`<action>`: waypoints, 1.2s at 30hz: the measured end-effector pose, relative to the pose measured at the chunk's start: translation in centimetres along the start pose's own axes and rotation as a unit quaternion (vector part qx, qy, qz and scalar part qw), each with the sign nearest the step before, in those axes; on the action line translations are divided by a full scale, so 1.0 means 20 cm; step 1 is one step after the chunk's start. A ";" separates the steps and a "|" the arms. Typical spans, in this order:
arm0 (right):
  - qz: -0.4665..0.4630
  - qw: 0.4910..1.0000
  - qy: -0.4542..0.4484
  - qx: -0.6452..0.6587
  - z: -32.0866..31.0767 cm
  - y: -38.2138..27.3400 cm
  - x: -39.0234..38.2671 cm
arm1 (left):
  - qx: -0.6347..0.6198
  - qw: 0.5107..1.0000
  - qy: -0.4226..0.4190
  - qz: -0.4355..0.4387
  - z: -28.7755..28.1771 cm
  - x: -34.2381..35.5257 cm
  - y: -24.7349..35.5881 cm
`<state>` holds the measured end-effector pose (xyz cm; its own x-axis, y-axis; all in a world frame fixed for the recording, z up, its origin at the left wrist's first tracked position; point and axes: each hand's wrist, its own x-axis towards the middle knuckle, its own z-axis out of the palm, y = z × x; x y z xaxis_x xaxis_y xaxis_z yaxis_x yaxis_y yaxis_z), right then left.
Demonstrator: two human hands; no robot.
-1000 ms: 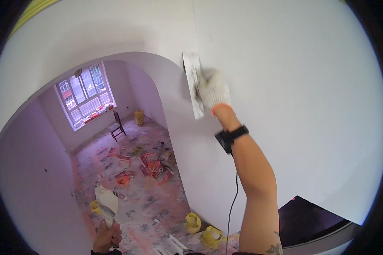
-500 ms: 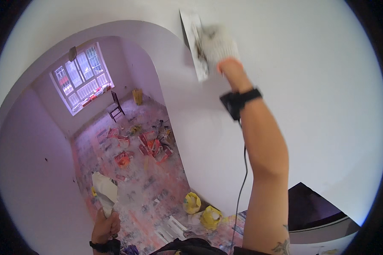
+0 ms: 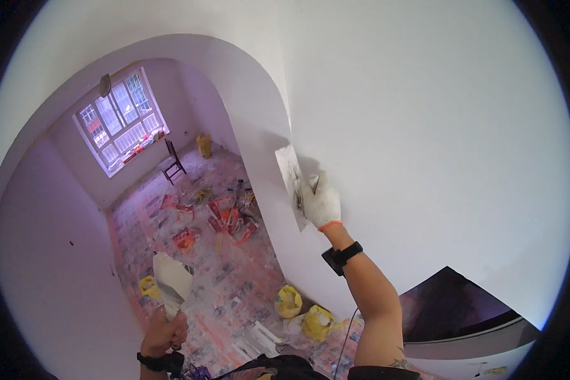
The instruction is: The person applies putty to the wall and archway using a trowel and a putty knife, periodically scooping more from a bucket. They smooth the material across the surfaces and use the putty knife to scrape excess from the trowel.
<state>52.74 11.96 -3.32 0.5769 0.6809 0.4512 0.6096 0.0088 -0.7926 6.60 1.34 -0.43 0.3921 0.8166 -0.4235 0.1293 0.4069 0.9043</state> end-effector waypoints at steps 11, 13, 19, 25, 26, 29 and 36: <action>-0.085 0.990 0.112 0.016 0.17 -0.04 0.27 | 0.033 0.999 0.030 0.002 0.01 0.01 -0.07; -0.021 0.996 0.091 0.013 0.24 0.01 0.22 | 0.023 0.998 0.051 0.000 -0.01 -0.01 -0.09; -0.022 0.997 0.049 0.049 0.14 -0.04 0.13 | 0.019 0.999 0.038 -0.009 -0.05 -0.03 -0.10; -0.024 0.996 0.072 0.041 0.21 -0.03 0.22 | 0.001 1.000 0.024 -0.013 -0.06 -0.02 -0.12; 0.008 0.996 0.046 0.075 0.22 0.01 0.18 | 0.011 1.000 0.027 -0.013 -0.06 -0.02 -0.13; 0.013 0.997 0.029 0.069 0.18 0.04 0.13 | 0.021 0.999 0.042 -0.011 -0.04 -0.04 -0.12; -0.044 0.993 0.097 0.052 0.22 0.00 0.24 | -0.009 0.999 0.008 -0.030 -0.09 -0.02 -0.16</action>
<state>53.16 18.54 -3.01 0.6234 0.5202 0.5838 0.6088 0.1457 -0.7799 4.45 0.47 -3.25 0.3688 0.7967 -0.4787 0.1367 0.4629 0.8758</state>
